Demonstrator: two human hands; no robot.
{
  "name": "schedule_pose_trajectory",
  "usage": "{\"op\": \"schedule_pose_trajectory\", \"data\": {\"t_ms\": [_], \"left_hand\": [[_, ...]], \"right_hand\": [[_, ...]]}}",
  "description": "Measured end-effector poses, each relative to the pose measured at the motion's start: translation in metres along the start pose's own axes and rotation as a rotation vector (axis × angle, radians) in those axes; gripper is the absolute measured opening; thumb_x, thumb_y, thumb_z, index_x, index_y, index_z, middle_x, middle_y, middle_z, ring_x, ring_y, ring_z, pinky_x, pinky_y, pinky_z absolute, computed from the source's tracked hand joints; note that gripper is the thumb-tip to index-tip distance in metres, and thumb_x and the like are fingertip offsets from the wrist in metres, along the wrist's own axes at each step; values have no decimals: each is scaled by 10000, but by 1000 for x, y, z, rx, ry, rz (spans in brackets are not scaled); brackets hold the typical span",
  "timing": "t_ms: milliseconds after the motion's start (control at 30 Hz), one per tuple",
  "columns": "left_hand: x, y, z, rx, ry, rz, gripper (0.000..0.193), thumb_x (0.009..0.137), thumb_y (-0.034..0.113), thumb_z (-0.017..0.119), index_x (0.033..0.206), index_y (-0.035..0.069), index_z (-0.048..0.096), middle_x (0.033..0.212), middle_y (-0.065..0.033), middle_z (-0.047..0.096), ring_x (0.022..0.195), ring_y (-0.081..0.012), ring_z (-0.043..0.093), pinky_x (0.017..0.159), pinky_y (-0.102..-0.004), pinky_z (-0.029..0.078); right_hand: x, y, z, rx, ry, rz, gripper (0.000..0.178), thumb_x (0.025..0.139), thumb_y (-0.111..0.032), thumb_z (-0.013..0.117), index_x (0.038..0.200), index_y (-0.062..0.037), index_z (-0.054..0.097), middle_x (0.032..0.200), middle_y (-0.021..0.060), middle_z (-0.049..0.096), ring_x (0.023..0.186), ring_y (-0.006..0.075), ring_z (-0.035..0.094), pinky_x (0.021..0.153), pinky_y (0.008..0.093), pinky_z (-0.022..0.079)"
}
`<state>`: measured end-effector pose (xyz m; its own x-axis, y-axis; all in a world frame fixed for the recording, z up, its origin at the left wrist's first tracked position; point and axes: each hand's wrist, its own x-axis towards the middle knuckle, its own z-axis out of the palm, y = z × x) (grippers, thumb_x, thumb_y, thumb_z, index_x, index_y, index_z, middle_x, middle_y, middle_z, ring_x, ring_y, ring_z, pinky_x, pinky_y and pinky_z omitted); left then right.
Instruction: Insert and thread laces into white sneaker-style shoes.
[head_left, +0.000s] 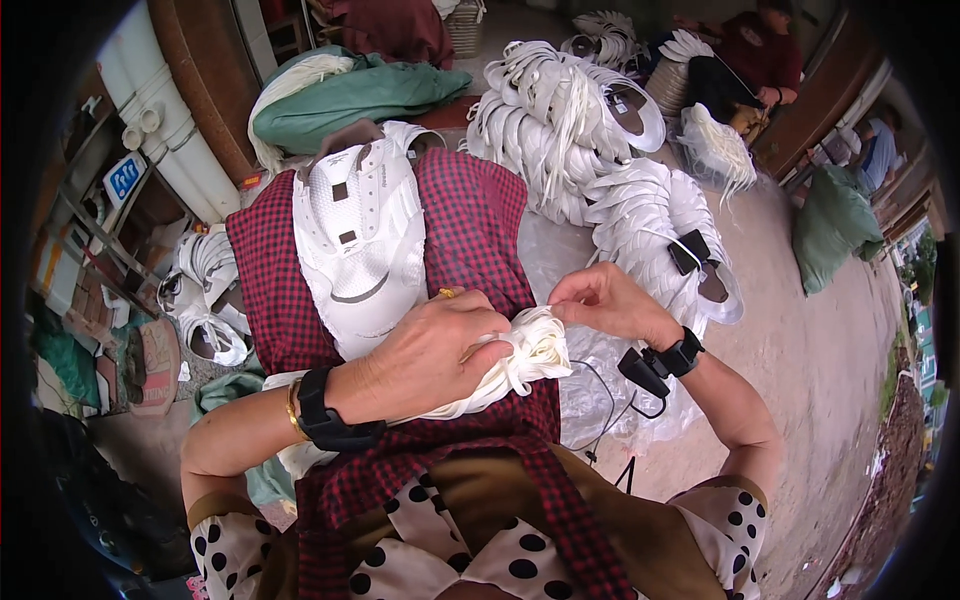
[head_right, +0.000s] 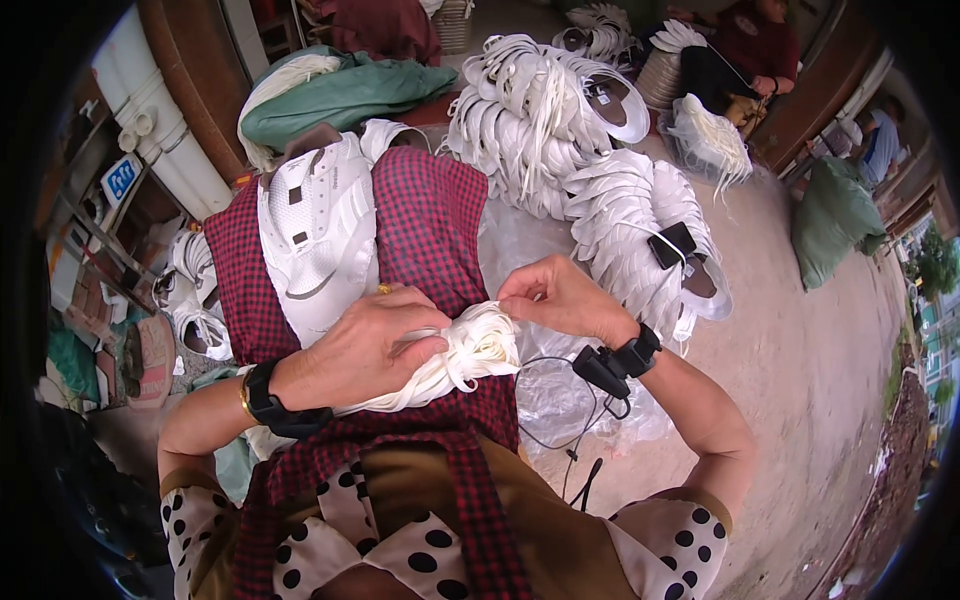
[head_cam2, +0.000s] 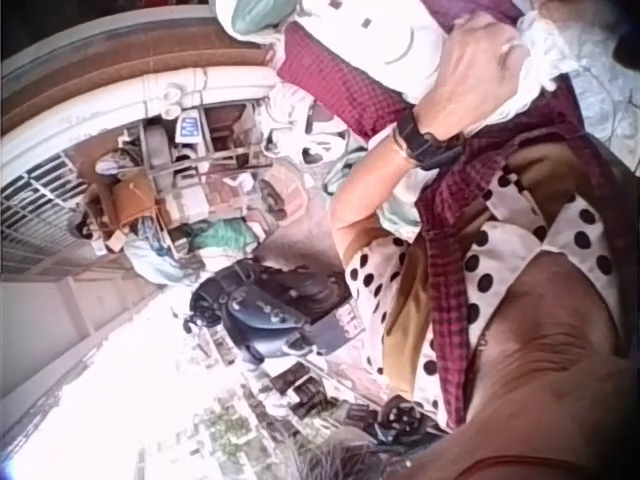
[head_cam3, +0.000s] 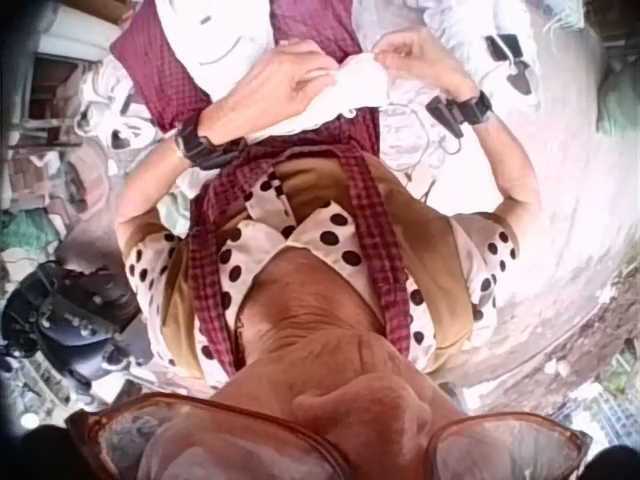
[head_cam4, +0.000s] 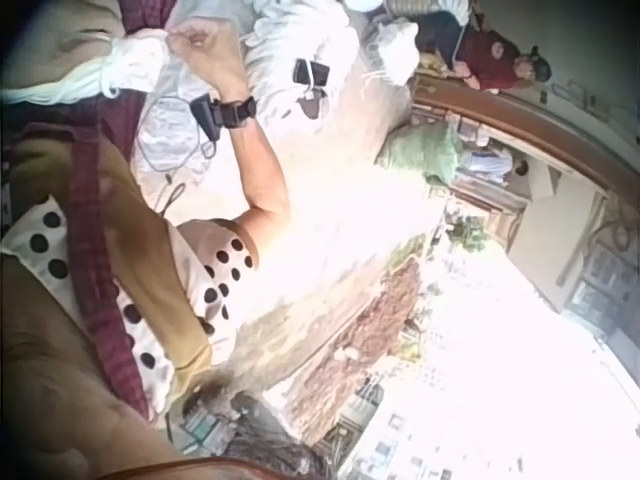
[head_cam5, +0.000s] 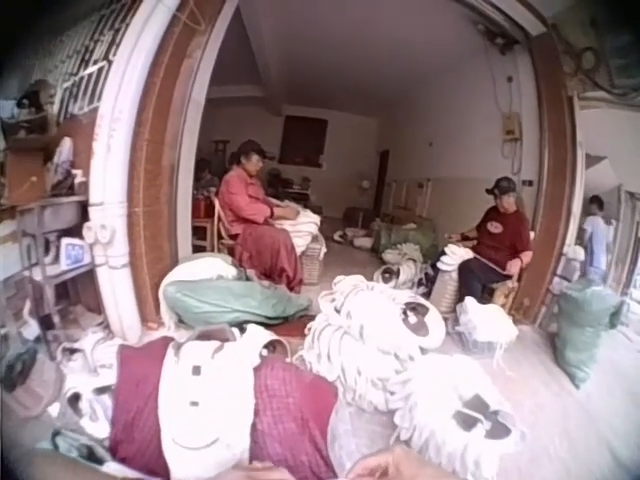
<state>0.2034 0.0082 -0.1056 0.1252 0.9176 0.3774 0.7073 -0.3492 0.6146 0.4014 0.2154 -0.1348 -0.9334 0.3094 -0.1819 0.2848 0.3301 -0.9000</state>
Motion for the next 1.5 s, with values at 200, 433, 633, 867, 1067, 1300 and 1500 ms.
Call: {"op": "schedule_pose_trajectory", "data": {"t_ms": [200,433,633,867,1067,1300,1500], "left_hand": [[13,-13,3,-8,-144,-64,211,845,88,714,1011,-32,663,930,-174,669,862,-363,650,763,-422,516],[23,-21,7,-141,-137,-134,212,828,124,731,973,-20,674,917,-200,690,866,-367,682,785,-419,533],[3,-18,4,-131,-123,-169,228,792,104,787,962,-22,701,912,-167,722,829,-285,715,748,-358,557],[6,-16,0,-96,-178,-131,244,785,146,804,924,-30,710,907,-174,729,811,-283,720,744,-351,564],[62,33,-22,58,-111,2,275,863,107,719,1072,-63,662,977,-195,674,782,-269,687,687,-337,552],[130,60,-22,-431,114,71,432,994,168,597,1367,-34,516,1211,-127,657,1064,-146,646,901,-283,525],[98,35,-74,-740,95,-197,286,1049,262,543,1055,-4,648,690,71,471,569,-30,371,614,-225,446]], "right_hand": [[-3,4,5,369,163,31,119,940,-120,665,992,-25,714,866,5,696,814,73,645,752,246,530],[-22,-10,-26,1129,387,-181,173,972,-103,508,1133,-104,444,764,-52,331,582,51,287,471,206,250],[-111,28,-231,-488,1584,-242,240,912,-182,545,851,42,603,664,108,583,608,195,552,582,355,442],[-396,17,-320,-675,2639,392,305,823,-251,543,857,12,693,794,229,701,788,407,688,766,487,525],[-260,-34,-240,-635,1391,41,283,929,-249,658,889,29,697,668,-9,574,642,58,482,586,270,418],[-60,-131,-80,-421,598,-368,231,908,-211,711,905,19,726,732,4,673,698,40,543,641,259,473],[-13,-141,-97,-367,539,-443,220,899,-203,734,886,16,732,742,-25,663,705,39,525,647,231,444]]}}
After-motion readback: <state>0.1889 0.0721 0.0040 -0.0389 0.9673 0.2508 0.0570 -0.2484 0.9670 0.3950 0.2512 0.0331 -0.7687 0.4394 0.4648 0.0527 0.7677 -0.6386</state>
